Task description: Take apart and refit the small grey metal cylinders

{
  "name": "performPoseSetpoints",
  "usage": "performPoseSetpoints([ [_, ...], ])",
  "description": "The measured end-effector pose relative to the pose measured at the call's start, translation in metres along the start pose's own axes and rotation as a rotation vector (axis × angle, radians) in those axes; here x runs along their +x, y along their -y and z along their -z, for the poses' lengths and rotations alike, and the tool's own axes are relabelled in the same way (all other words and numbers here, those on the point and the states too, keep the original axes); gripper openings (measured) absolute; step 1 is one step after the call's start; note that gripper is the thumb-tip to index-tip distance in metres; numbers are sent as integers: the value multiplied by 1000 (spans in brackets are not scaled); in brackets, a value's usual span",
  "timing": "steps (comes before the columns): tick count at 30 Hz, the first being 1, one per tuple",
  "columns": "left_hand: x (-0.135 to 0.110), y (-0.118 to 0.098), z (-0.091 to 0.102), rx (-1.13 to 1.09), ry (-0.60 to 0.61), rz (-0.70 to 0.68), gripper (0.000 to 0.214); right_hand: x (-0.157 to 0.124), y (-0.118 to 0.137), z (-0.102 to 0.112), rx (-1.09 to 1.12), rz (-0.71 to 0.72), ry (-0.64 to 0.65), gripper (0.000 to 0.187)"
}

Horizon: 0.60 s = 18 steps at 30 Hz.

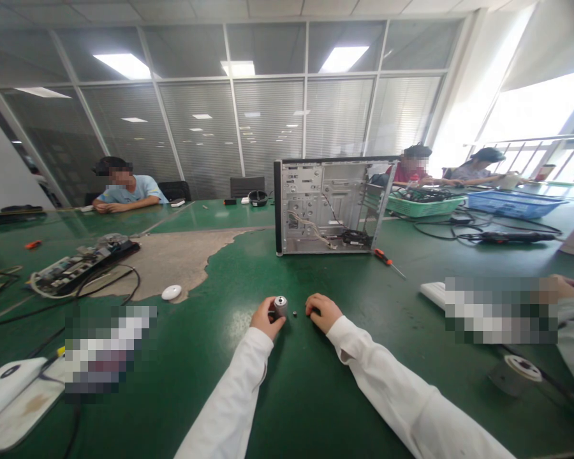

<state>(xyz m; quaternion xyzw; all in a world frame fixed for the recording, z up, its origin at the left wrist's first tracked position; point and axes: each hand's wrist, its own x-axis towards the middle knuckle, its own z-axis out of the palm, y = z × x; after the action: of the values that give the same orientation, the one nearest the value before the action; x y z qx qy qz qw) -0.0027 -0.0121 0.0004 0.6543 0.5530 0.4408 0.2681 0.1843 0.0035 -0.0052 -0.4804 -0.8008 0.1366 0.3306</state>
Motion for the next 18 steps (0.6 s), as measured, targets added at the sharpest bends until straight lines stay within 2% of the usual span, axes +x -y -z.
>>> performPoseSetpoints([
  [8, 0, -2, 1, 42, 20, 5, 41, -1, 1, 0, -2, 18, -12, 16],
  [11, 0, -3, 3, 36, 40, 1, 41, -1, 3, 0, 20, 26, -53, 18],
  [15, -1, -6, 6, 10, 77, -4, 40, -4, 15, 0, 120, 26, -170, 23],
  [18, -2, -9, 8, -58, 105, -4, 38, -9, 32, -1, 221, 28, -174, 27],
])
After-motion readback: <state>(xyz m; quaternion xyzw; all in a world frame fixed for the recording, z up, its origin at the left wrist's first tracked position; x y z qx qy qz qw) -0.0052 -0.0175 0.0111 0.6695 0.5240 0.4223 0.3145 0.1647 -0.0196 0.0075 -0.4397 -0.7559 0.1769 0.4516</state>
